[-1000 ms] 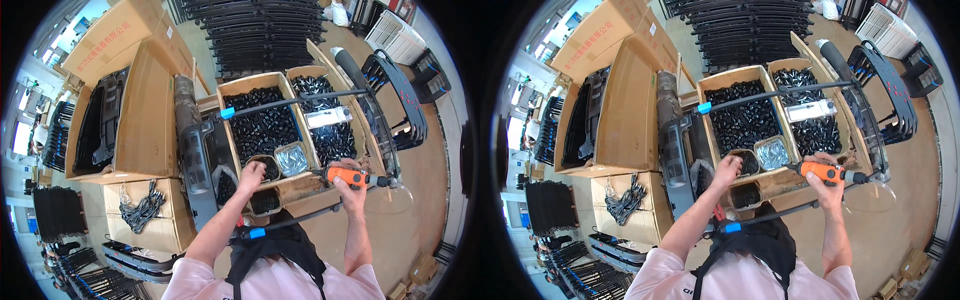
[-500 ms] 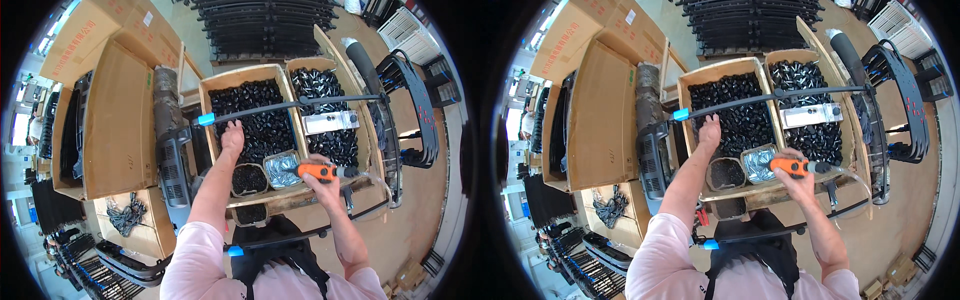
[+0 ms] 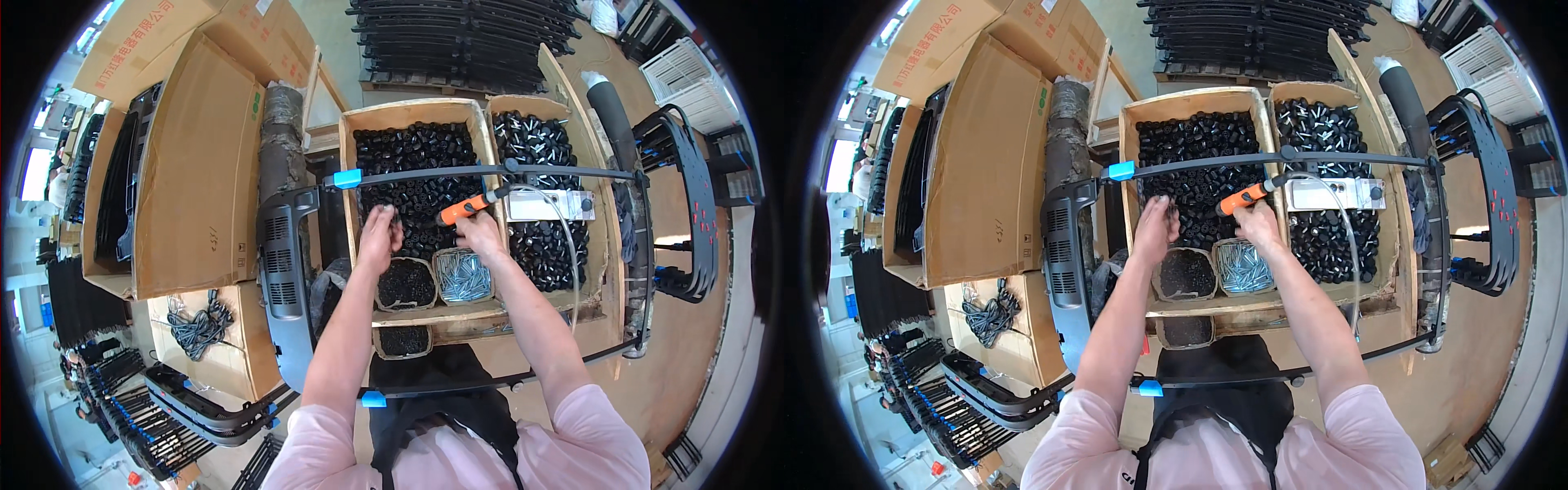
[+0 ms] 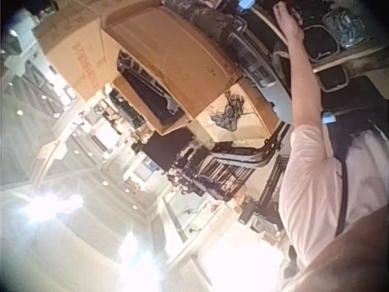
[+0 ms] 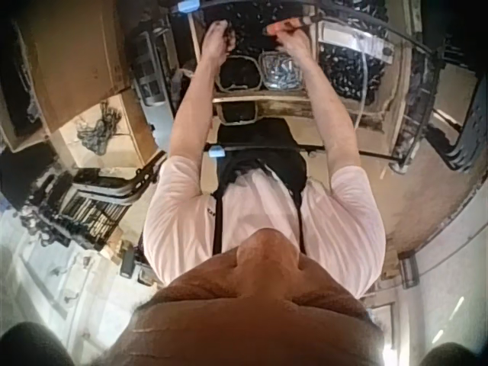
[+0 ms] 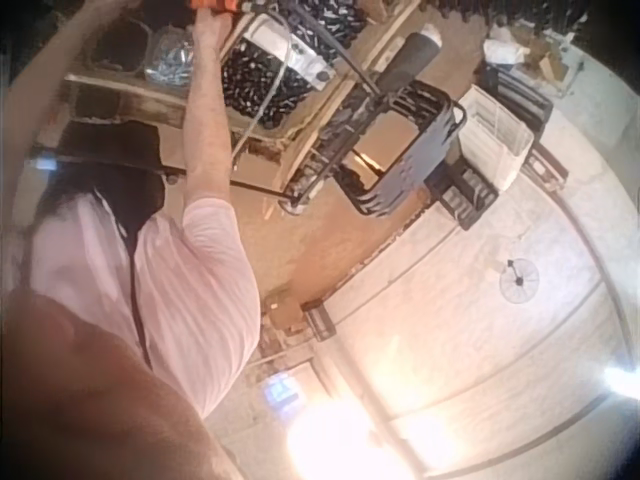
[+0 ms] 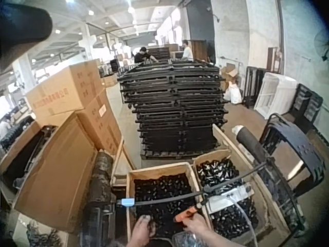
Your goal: The person assembles a black electronic device on a workbench in a warehouse. They attach a metal frame, insert and tighten screws using a power screwdriver, and connect a power cord. The person handles multiple components including the device body, frame, screws, and cord throughout the process.
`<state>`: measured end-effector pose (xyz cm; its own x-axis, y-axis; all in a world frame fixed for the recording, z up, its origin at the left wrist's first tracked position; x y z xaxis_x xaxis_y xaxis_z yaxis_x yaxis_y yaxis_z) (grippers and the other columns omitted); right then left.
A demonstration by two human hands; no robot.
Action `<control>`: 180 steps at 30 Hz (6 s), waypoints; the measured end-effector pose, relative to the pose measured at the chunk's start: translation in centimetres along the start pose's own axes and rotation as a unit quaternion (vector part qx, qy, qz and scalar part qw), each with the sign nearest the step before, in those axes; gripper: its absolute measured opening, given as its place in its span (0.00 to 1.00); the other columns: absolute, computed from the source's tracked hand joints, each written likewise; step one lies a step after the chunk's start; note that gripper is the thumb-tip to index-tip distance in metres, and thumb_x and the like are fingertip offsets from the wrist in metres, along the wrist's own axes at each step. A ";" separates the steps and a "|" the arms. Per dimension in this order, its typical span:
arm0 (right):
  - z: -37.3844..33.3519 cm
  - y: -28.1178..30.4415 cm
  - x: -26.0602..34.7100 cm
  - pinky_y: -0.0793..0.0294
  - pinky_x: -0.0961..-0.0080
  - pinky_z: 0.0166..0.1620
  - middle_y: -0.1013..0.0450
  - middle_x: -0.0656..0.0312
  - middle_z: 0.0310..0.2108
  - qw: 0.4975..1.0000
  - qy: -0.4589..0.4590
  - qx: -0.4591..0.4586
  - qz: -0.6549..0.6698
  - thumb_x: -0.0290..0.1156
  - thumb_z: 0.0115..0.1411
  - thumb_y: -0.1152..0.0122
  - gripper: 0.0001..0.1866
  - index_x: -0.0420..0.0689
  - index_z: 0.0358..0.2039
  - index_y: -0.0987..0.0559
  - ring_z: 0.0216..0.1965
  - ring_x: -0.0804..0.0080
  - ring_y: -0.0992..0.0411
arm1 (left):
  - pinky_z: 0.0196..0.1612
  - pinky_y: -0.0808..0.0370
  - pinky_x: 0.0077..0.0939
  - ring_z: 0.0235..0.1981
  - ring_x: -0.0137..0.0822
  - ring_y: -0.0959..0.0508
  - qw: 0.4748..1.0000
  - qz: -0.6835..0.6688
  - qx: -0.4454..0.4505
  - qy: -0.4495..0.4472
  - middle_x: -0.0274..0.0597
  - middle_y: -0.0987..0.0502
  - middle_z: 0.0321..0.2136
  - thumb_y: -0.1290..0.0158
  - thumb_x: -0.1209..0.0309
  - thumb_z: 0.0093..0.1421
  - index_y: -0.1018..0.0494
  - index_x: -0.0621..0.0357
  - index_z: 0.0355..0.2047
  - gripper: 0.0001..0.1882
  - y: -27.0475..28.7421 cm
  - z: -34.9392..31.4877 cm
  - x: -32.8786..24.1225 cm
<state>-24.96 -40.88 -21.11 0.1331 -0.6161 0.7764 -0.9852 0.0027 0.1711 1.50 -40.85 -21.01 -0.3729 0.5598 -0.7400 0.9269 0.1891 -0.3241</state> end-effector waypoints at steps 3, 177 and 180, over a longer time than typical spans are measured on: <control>-3.6 -2.3 0.7 0.15 0.60 0.40 0.19 0.50 0.36 0.922 0.061 0.168 -0.343 0.36 0.63 0.39 0.19 0.35 0.49 0.19 0.35 0.56 0.17 | 0.22 0.38 0.26 0.23 0.32 0.31 0.977 -0.204 0.048 0.036 0.38 0.25 0.31 0.55 0.49 0.75 0.31 0.47 0.41 0.17 -1.3 -5.4 1.4; -21.4 -44.5 20.9 0.24 0.61 0.57 0.21 0.59 0.47 0.617 0.623 0.152 -0.456 0.33 0.59 0.29 0.13 0.43 0.43 0.12 0.52 0.56 0.25 | 0.49 0.17 0.31 0.45 0.34 0.16 0.977 -0.202 0.056 0.042 0.42 0.18 0.48 0.57 0.55 0.81 0.28 0.61 0.62 0.23 18.2 -32.6 2.8; -21.0 -44.5 20.7 0.24 0.61 0.57 0.21 0.59 0.47 0.600 0.623 0.150 -0.479 0.33 0.59 0.30 0.14 0.43 0.44 0.13 0.52 0.56 0.25 | 0.48 0.17 0.30 0.44 0.33 0.16 0.978 -0.200 0.053 0.039 0.41 0.18 0.48 0.57 0.56 0.81 0.28 0.60 0.62 0.22 17.9 -32.5 2.5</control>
<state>23.85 -37.19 0.08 0.4465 0.8453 0.2934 -0.3431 -0.1411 0.9286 18.46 -9.84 -9.49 -0.6965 0.5192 -0.4952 0.6965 0.3233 -0.6406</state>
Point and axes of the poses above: each hand's wrist, its own z-axis towards the middle knuckle, its own y-axis out of the back of the hand, x = y × z, the point moved 10 cm from there along z, towards the middle knuckle
